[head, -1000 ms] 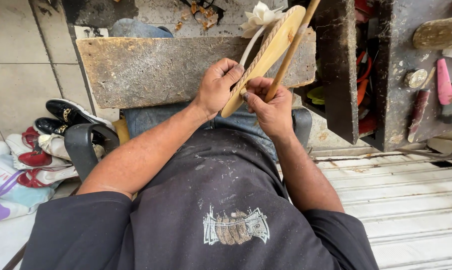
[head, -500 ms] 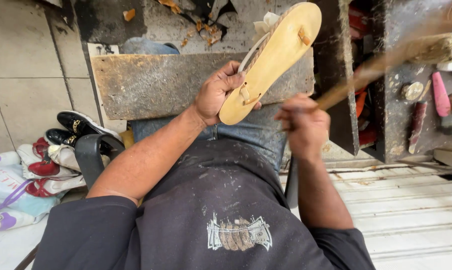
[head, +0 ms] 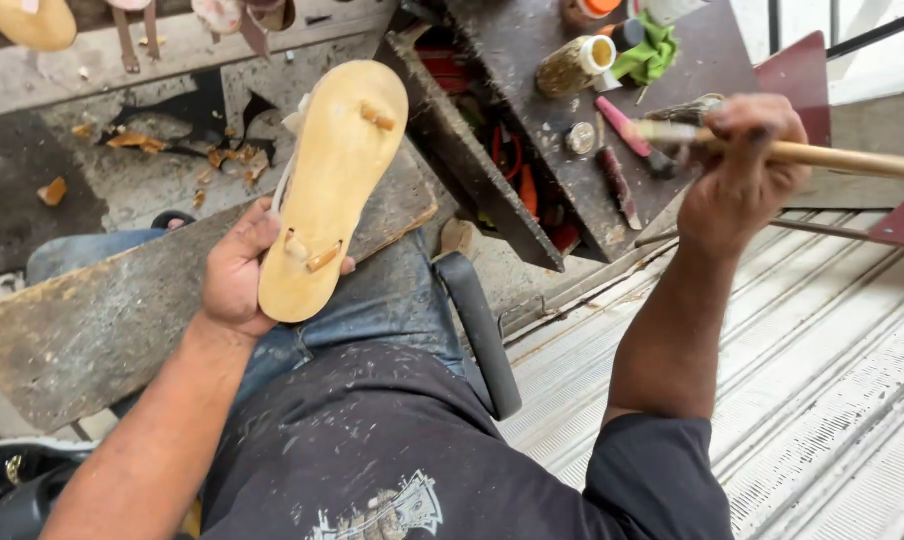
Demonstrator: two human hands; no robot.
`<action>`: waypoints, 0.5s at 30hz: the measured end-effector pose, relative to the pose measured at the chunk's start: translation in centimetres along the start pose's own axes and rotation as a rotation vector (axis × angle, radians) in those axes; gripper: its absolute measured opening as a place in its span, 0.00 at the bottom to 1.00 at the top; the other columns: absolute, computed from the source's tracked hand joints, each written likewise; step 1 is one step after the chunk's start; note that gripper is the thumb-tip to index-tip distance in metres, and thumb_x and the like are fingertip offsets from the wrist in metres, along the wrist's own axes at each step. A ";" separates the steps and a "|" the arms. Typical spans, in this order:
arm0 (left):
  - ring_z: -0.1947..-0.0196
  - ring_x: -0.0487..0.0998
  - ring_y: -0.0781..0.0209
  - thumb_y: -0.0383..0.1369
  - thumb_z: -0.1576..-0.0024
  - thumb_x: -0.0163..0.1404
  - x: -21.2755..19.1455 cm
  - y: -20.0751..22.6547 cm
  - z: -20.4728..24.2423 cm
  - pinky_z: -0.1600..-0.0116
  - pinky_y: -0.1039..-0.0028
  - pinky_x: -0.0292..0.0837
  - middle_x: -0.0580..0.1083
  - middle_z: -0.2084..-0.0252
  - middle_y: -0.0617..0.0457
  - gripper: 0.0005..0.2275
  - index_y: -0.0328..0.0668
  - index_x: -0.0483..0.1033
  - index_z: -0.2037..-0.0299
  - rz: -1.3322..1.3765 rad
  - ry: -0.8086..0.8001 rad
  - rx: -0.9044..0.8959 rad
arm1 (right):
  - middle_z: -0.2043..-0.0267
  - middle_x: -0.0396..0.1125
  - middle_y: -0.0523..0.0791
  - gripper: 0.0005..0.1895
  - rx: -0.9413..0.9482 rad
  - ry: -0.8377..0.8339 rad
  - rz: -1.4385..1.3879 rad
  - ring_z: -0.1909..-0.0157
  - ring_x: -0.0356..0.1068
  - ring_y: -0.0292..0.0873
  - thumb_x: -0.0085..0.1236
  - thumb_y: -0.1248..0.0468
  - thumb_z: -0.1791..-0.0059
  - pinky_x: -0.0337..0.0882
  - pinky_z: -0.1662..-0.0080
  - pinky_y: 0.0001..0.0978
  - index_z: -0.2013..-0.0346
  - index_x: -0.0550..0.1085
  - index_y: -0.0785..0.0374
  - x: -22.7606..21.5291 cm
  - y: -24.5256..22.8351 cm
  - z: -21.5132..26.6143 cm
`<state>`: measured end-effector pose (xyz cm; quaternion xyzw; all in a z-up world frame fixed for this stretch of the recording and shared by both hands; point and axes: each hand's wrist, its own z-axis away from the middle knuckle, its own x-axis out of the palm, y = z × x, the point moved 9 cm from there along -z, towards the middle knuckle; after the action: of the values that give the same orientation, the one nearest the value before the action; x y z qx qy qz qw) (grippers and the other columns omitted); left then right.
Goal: The person applies glue to the sole of a sandal using a brush, then attaches a strap to the glued area. They repeat the process on another sandal, ensuring the straps are securely attached.
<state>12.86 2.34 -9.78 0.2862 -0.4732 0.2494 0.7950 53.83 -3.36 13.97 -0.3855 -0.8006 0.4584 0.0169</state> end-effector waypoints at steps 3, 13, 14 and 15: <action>0.46 0.77 0.29 0.31 0.41 0.53 1.4 0.5 0.0 0.53 0.30 0.76 0.74 0.40 0.33 0.18 0.34 0.72 0.41 -0.005 -0.028 0.005 | 0.61 0.68 0.53 0.05 0.030 -0.090 -0.025 0.68 0.71 0.45 0.51 0.71 0.43 0.79 0.68 0.33 0.63 0.72 0.69 1.7 0.9 -2.4; 0.46 0.76 0.27 0.31 0.40 0.51 0.4 1.8 1.4 0.52 0.27 0.73 0.74 0.38 0.36 0.15 0.40 0.73 0.43 -0.053 0.068 0.063 | 0.71 0.69 0.41 0.07 0.086 -0.260 0.492 0.71 0.66 0.34 0.62 0.73 0.54 0.74 0.68 0.25 0.65 0.74 0.61 6.1 9.4 -5.2; 0.46 0.76 0.27 0.31 0.40 0.51 0.3 1.9 1.5 0.52 0.27 0.73 0.74 0.38 0.36 0.15 0.40 0.73 0.43 -0.053 0.068 0.065 | 0.71 0.69 0.41 0.07 0.086 -0.261 0.491 0.71 0.66 0.34 0.62 0.73 0.54 0.74 0.68 0.25 0.65 0.74 0.61 6.5 9.6 -5.3; 0.46 0.76 0.27 0.31 0.40 0.51 0.2 1.9 1.6 0.52 0.26 0.72 0.74 0.38 0.37 0.12 0.41 0.74 0.47 -0.046 0.065 0.069 | 0.69 0.73 0.43 0.06 0.091 -0.313 0.550 0.68 0.72 0.35 0.66 0.71 0.54 0.78 0.63 0.27 0.65 0.77 0.60 7.2 10.0 -5.2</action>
<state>10.68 2.65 -8.60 0.3160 -0.4318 0.2564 0.8050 56.72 7.75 7.15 -0.5110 -0.6380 0.5349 -0.2138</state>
